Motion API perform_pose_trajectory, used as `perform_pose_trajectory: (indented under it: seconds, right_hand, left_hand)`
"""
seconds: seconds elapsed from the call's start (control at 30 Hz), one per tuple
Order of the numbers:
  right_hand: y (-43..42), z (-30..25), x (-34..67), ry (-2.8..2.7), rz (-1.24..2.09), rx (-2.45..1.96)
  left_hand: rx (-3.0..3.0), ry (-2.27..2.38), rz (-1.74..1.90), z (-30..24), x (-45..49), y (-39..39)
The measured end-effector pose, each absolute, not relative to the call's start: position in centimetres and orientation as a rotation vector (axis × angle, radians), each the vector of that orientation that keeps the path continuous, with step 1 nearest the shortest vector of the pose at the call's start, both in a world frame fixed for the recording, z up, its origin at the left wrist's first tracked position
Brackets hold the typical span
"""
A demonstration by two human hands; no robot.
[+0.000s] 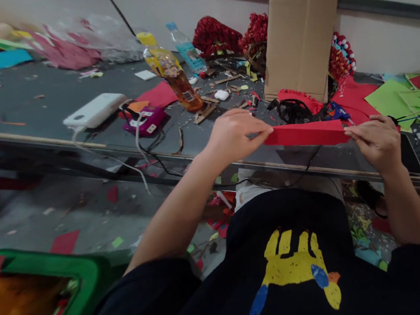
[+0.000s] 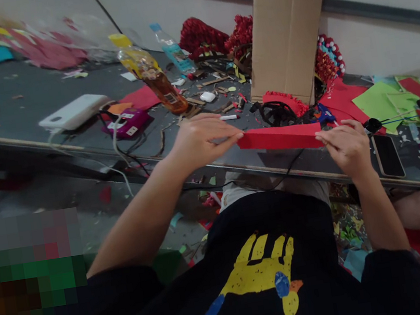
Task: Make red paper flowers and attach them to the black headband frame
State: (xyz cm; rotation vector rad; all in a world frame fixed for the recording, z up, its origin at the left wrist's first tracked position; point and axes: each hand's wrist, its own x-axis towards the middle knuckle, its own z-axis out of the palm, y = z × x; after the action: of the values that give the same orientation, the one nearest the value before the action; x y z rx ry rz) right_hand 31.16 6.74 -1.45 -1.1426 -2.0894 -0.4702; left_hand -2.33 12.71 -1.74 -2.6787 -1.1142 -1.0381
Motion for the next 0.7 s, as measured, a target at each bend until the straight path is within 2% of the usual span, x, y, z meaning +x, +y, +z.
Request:
perform_pose_trajectory:
  seconds: [0.13,0.23,0.37,0.5,0.63,0.7]
  right_hand:
    - [8.2,-2.0,31.7,-2.002,-0.513,-1.177]
    - [9.1,-2.2,30.3,-2.037,-0.481,-1.157]
    - [9.7,-2.3,28.3,-2.061,-0.445,-1.149]
    - [9.8,-2.0,30.2,-2.013,-0.4,-1.143]
    - [9.4,-2.3,34.1,-1.603,-0.376,-1.277]
    - [9.1,-2.8,34.5,-1.563,-0.237,-1.333]
  left_hand:
    - [-2.338,-1.403,-1.074,-1.3,-3.6,14.1]
    - [-2.357,-1.32,-1.091,-0.7,-1.0,13.6]
    - [-2.642,-1.096,-0.777,-0.2,3.7,12.4]
    - [-2.678,-1.206,-0.517,-0.2,3.8,12.6]
    - [-2.591,-1.405,-0.731,-0.3,0.5,14.0]
    - [-2.64,-1.418,-0.864,-0.4,-0.5,14.5]
